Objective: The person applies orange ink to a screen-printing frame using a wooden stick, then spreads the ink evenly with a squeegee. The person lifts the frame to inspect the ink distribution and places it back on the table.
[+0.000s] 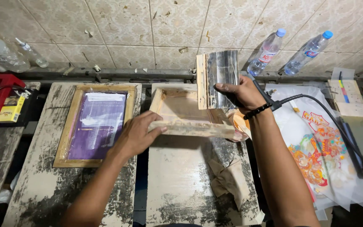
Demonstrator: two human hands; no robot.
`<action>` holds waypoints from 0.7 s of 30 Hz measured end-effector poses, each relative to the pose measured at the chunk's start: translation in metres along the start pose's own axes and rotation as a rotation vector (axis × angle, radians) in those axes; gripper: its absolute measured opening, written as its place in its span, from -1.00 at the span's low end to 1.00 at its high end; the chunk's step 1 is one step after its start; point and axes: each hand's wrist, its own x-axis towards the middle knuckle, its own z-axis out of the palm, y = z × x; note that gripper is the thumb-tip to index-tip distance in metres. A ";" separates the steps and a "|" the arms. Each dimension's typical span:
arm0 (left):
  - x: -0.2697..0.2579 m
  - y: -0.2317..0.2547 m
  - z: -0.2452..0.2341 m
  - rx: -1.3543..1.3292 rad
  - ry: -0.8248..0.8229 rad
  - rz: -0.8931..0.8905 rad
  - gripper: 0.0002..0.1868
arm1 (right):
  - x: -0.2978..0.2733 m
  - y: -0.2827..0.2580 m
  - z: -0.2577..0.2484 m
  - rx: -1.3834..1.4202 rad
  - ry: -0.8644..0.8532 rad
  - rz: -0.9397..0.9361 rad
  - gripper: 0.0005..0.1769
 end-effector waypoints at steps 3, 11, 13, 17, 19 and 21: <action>0.024 0.012 -0.021 0.012 0.005 0.007 -0.74 | 0.008 -0.022 0.005 0.033 0.007 -0.012 -0.69; 0.051 0.041 -0.055 0.037 0.025 0.034 -0.71 | 0.030 -0.025 0.000 0.070 0.035 0.010 -0.68; 0.050 0.043 -0.056 0.040 0.019 0.027 -0.71 | 0.029 -0.022 0.001 0.059 0.044 0.032 -0.68; 0.039 0.038 -0.050 0.036 -0.027 -0.022 -0.70 | 0.026 -0.007 0.003 0.139 0.158 0.213 -0.55; 0.029 0.028 -0.039 0.029 -0.036 -0.038 -0.70 | 0.023 0.006 -0.001 0.222 0.222 0.276 -0.48; 0.019 0.018 -0.026 0.012 -0.061 -0.066 -0.72 | 0.014 0.013 -0.005 0.233 0.324 0.361 -0.35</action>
